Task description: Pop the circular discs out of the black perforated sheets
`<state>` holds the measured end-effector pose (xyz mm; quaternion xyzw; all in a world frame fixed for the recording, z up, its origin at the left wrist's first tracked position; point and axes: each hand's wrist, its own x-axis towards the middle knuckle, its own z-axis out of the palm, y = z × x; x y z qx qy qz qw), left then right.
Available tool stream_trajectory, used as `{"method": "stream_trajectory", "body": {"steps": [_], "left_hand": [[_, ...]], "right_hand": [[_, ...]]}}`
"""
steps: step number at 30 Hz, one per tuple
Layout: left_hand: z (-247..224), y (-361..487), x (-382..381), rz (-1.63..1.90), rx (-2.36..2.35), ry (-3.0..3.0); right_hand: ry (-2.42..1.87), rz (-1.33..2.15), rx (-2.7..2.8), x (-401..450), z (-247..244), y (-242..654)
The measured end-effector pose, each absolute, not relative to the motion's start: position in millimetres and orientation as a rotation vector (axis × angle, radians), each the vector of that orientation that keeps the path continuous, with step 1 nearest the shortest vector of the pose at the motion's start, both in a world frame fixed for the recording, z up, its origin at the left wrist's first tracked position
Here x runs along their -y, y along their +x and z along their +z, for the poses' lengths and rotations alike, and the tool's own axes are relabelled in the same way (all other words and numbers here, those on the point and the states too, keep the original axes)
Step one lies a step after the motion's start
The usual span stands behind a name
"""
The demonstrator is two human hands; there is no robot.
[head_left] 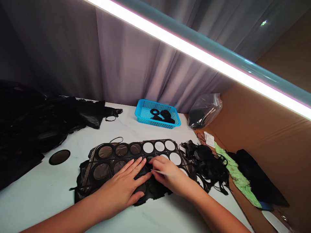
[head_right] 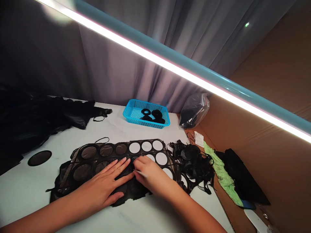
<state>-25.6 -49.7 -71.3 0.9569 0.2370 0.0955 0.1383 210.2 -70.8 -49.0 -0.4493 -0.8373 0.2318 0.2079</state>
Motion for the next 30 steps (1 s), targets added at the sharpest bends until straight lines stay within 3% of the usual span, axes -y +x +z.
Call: {"method": "stream_trajectory", "body": {"steps": [3,6,12,20,30], "left_hand": [[-72,-26,50,0.297,-0.681,2.781],[-69,-27,49,0.272,-0.701,2.801],[-58,-26,55,0.230,-0.578,2.844],[-62,-33,65,0.217,-0.365,2.751],[-63,-35,66,0.278,-0.344,2.746]], "right_hand": [[-1.383,0.370,2.335,66,-58,216],[-1.601,0.300,1.933,52,-54,244],[-1.660,0.496,1.641,67,-24,273],[-1.447,0.961,1.974,115,-33,227],[-1.281,1.053,2.018,118,-34,224]]}}
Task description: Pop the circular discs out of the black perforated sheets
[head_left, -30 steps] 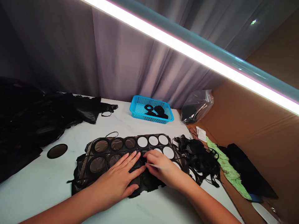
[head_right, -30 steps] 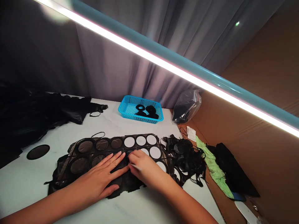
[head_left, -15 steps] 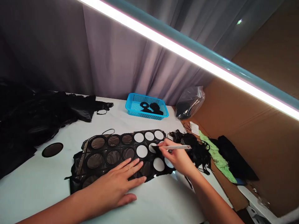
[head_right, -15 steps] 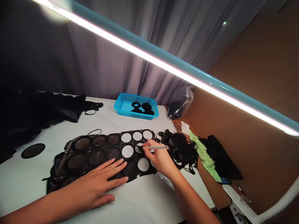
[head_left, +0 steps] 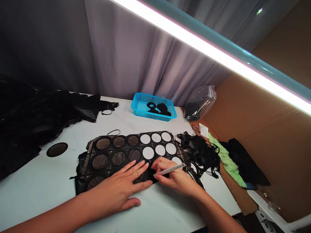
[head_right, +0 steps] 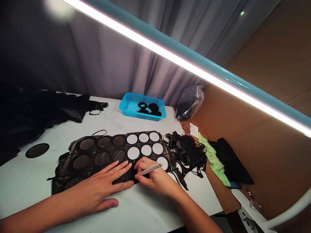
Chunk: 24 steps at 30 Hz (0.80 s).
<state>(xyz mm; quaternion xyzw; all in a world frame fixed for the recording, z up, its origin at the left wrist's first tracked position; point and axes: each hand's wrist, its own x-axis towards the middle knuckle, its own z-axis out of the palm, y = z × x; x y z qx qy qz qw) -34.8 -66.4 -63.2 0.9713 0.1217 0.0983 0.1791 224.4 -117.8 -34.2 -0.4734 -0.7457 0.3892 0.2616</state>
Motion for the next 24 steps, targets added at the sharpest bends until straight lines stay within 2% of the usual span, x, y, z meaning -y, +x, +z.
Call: {"method": "stream_trajectory", "body": {"steps": [10,12,16,20,24], "left_hand": [[-58,-34,67,0.267,-0.352,2.748],[-57,-34,68,0.260,-0.361,2.746],[-57,-34,68,0.250,-0.407,2.742],[-59,-34,67,0.218,-0.406,2.756],[-59,-37,64,0.172,-0.404,2.788]], "right_hand": [[-1.294,1.023,2.030,119,-36,225],[-1.297,0.927,2.103,123,-42,220],[-1.344,0.521,2.283,134,-61,205],[-1.572,0.357,1.934,127,-64,226],[-1.841,0.197,1.436,118,-47,298]]}}
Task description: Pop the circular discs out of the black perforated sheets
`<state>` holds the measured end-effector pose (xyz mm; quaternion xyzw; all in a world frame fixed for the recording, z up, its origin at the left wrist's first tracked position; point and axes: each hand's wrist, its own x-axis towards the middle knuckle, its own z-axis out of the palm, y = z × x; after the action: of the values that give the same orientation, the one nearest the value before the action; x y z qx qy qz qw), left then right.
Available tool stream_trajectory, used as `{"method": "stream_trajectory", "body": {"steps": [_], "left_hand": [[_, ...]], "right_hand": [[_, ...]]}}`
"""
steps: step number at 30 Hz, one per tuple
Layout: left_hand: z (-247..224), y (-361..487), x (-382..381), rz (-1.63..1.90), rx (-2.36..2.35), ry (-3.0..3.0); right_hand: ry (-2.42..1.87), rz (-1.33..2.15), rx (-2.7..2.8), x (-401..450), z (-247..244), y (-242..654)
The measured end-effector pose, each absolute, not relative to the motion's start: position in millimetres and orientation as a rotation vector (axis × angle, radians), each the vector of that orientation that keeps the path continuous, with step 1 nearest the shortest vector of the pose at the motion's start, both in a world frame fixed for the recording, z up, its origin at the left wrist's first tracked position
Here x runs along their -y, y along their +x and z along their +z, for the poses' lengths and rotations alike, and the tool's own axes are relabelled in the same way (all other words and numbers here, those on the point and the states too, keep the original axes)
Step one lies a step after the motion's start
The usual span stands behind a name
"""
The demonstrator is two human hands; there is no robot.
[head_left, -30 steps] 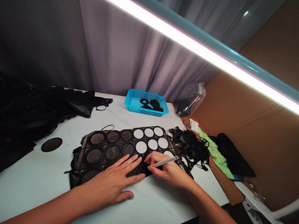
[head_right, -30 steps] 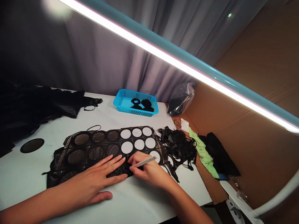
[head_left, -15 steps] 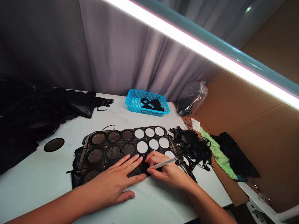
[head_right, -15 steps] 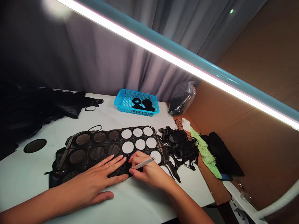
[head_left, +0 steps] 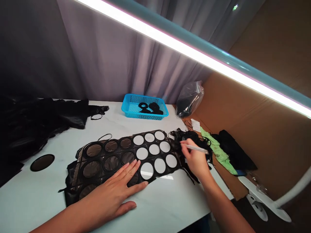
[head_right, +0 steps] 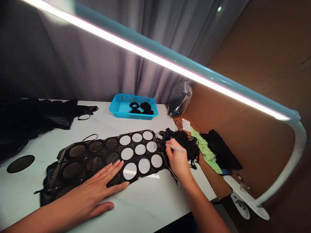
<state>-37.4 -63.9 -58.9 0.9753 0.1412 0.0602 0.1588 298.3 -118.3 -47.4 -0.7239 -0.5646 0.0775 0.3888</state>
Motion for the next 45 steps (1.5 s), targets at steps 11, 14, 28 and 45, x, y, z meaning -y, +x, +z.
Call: {"method": "stream_trajectory", "body": {"steps": [11,14,28,45], "left_hand": [[-60,24,63,0.192,-0.362,2.840],[-74,37,64,0.228,-0.390,2.911],[-80,34,69,0.342,-0.418,2.935],[-82,38,67,0.143,-0.381,2.787]], "right_hand": [[-1.844,-0.065,1.393,156,-47,320],[-1.624,0.203,1.772,159,-56,284],[-1.341,0.266,2.202,183,-58,279],[-1.472,0.706,1.467,165,-68,254]]}}
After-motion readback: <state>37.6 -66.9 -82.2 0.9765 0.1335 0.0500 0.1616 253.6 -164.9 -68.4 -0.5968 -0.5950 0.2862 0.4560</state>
